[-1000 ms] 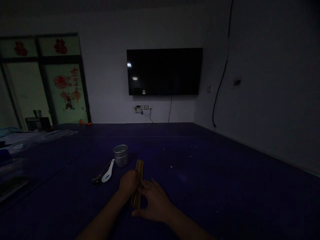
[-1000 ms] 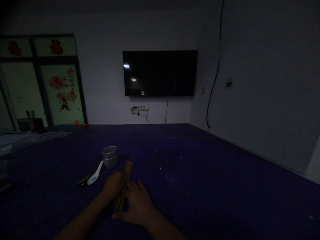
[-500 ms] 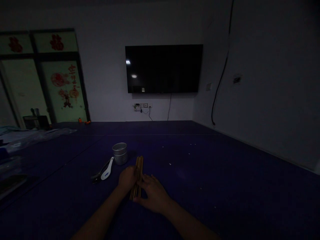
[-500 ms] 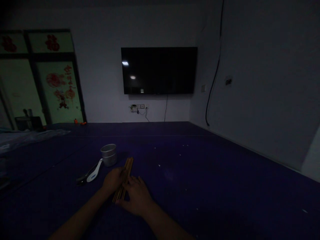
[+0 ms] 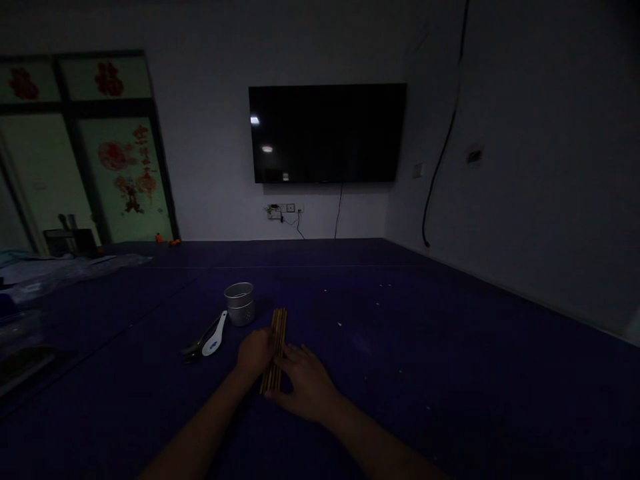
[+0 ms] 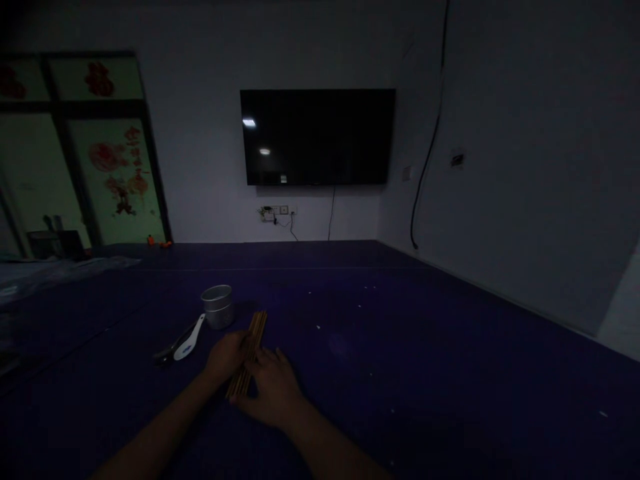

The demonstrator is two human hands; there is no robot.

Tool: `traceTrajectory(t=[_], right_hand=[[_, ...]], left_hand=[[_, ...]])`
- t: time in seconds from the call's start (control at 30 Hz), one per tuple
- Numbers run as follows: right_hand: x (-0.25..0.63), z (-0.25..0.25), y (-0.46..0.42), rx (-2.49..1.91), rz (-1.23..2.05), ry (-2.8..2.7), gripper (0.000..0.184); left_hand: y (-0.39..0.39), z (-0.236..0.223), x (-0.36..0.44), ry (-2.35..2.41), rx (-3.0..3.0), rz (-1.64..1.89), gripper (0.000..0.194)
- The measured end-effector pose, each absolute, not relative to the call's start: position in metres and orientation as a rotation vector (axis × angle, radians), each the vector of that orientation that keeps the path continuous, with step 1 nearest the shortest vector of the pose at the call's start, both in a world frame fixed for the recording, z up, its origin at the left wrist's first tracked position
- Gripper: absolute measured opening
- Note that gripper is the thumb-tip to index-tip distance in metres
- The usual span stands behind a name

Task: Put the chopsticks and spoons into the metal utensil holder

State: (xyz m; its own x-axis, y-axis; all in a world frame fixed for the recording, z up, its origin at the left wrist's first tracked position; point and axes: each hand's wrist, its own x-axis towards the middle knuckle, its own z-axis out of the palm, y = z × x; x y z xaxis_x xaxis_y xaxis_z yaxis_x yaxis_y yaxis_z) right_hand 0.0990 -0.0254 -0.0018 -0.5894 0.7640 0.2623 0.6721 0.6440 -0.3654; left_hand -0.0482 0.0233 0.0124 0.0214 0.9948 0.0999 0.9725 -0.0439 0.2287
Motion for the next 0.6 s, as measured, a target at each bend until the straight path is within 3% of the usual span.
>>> traceTrajectory(t=[0.6], right_hand=[[0.1011,-0.0033,-0.0258,-1.142,0.380,-2.456,0.075]], left_hand=[[0.0259,0.0068,-0.0495,2.055,2.199,0.481,0.032]])
